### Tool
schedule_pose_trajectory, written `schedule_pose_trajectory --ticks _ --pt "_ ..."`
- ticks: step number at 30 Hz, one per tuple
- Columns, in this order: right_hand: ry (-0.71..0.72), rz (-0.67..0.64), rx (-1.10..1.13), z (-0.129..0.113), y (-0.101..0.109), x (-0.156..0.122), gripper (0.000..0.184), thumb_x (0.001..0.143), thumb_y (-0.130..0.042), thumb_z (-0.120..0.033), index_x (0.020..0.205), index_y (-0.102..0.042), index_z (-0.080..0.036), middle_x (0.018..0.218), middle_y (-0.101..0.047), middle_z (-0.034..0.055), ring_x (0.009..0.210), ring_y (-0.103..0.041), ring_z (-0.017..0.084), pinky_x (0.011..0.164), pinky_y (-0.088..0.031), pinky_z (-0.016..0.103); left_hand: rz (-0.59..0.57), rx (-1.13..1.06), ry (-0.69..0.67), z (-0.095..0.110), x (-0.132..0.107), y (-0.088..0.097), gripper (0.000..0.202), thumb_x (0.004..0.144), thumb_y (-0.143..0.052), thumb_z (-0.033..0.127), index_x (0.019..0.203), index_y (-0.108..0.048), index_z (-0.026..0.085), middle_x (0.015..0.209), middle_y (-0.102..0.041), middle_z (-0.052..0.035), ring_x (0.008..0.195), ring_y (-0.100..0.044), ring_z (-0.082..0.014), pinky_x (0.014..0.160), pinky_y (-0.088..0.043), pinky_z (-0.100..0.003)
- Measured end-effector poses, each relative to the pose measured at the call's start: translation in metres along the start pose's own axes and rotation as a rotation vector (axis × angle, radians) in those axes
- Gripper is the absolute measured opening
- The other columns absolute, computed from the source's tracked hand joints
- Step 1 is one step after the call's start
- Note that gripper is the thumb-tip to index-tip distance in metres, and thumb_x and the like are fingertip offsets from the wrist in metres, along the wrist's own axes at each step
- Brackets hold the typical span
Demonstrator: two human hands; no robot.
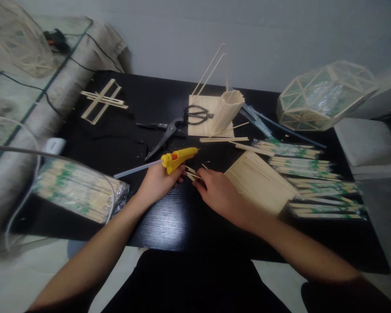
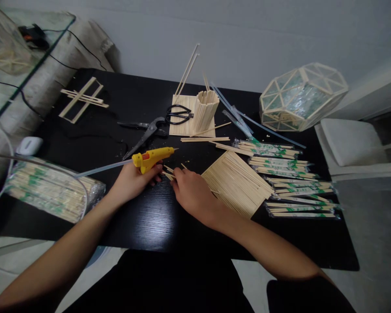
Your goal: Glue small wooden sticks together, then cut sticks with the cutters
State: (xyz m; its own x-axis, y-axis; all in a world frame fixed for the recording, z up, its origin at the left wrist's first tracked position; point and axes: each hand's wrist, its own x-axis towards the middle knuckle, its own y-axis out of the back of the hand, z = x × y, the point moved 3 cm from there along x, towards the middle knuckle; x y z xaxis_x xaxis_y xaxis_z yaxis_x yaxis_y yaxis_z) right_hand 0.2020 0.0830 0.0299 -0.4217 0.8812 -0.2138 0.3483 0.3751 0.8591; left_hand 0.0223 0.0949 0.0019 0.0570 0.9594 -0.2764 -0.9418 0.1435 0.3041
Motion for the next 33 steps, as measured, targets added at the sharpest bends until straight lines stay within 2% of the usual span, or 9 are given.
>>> schedule_pose_trajectory --ticks 15,22,33 --pt "0.016 0.004 0.006 -0.0006 0.0005 -0.0003 0.008 0.100 -0.059 -0.019 0.097 -0.066 -0.015 0.090 -0.072 0.0080 0.077 -0.065 0.020 0.065 -0.039 0.031 -0.019 0.023 -0.005 0.0016 -0.0007 -0.0003 0.031 0.086 -0.069 0.046 0.096 -0.072 0.017 0.069 -0.072 -0.0028 0.059 -0.067 -0.0195 0.056 -0.052 -0.029" --pt "0.020 0.008 0.008 -0.0009 0.0014 -0.0008 0.008 0.100 -0.058 -0.019 0.097 -0.065 -0.016 0.092 -0.073 0.0083 0.078 -0.066 0.020 0.066 -0.040 0.031 -0.014 0.019 0.002 0.0029 -0.0013 -0.0008 0.028 0.086 -0.069 0.046 0.090 -0.072 0.018 0.067 -0.072 -0.0029 0.058 -0.067 -0.0201 0.055 -0.052 -0.030" --pt "0.000 -0.014 -0.050 -0.0027 0.0017 -0.0008 0.010 0.101 -0.057 -0.022 0.099 -0.065 -0.016 0.093 -0.073 0.0084 0.079 -0.067 0.021 0.064 -0.038 0.032 -0.028 0.000 -0.014 0.0017 -0.0009 -0.0010 0.028 0.086 -0.068 0.045 0.094 -0.072 0.018 0.070 -0.072 -0.0028 0.059 -0.068 -0.0193 0.056 -0.054 -0.030"
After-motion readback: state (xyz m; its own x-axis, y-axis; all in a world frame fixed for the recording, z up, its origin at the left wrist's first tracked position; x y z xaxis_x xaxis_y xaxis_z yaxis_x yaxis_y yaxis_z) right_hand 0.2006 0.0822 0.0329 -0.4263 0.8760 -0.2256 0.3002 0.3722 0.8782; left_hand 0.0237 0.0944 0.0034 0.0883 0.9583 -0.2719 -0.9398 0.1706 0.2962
